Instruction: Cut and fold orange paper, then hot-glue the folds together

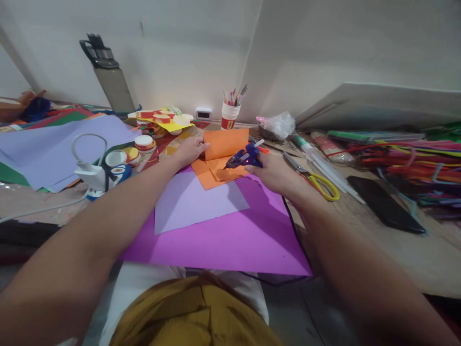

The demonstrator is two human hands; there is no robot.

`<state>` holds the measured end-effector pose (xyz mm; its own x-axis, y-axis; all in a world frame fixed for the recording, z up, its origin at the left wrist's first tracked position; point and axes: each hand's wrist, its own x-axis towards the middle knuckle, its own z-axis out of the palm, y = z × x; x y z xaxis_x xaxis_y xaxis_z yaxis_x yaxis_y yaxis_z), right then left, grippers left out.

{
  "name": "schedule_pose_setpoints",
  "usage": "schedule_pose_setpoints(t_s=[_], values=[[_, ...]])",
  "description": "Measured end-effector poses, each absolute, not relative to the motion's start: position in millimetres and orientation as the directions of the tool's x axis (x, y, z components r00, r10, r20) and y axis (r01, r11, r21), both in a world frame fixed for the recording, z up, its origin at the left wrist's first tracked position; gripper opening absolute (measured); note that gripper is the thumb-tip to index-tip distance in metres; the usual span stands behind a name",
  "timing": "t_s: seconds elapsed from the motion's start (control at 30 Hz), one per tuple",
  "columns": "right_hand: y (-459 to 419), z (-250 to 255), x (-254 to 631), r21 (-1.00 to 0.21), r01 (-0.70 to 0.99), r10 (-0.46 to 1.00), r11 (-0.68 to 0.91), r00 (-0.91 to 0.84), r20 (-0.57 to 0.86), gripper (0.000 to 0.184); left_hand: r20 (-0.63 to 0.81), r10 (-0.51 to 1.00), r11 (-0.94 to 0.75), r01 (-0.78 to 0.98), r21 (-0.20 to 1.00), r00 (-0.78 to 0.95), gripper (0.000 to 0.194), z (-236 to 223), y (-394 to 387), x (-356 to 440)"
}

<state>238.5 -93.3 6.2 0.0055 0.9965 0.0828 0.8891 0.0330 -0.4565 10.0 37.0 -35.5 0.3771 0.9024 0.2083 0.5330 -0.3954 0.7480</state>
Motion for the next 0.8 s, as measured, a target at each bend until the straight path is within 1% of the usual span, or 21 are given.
schedule_pose_setpoints(t_s=[0.1, 0.17, 0.33, 0.53, 0.67, 0.8], values=[[-89.7, 1.1, 244.3, -0.44, 0.898, 0.993, -0.017, 0.067, 0.097, 0.027, 0.213, 0.887, -0.432, 0.572, 0.697, 0.411, 0.026, -35.4, 38.6, 9.7], [-89.6, -0.2, 242.5, -0.433, 0.901, 0.992, -0.019, 0.07, 0.102, 0.027, 0.219, 0.886, -0.438, 0.586, 0.682, 0.408, 0.026, -35.6, 39.3, 9.6], [-88.6, -3.1, 233.4, -0.476, 0.878, 0.99, 0.044, 0.025, 0.136, 0.024, 0.234, 0.875, -0.461, 0.58, 0.671, 0.424, 0.028, -37.0, 39.7, 9.0], [-79.6, -13.7, 250.8, -0.457, 0.889, 0.982, -0.027, 0.109, 0.154, 0.029, 0.229, 0.876, -0.455, 0.568, 0.686, 0.426, 0.033, -39.0, 41.3, 9.2], [-82.4, -12.7, 246.4, -0.454, 0.89, 0.987, -0.036, 0.102, 0.122, 0.029, 0.223, 0.876, -0.451, 0.564, 0.692, 0.427, 0.034, -37.6, 40.0, 9.5], [-81.6, -12.2, 238.4, -0.449, 0.894, 0.984, -0.018, 0.096, 0.152, 0.032, 0.227, 0.87, -0.47, 0.598, 0.65, 0.437, 0.03, -35.3, 39.1, 9.9]])
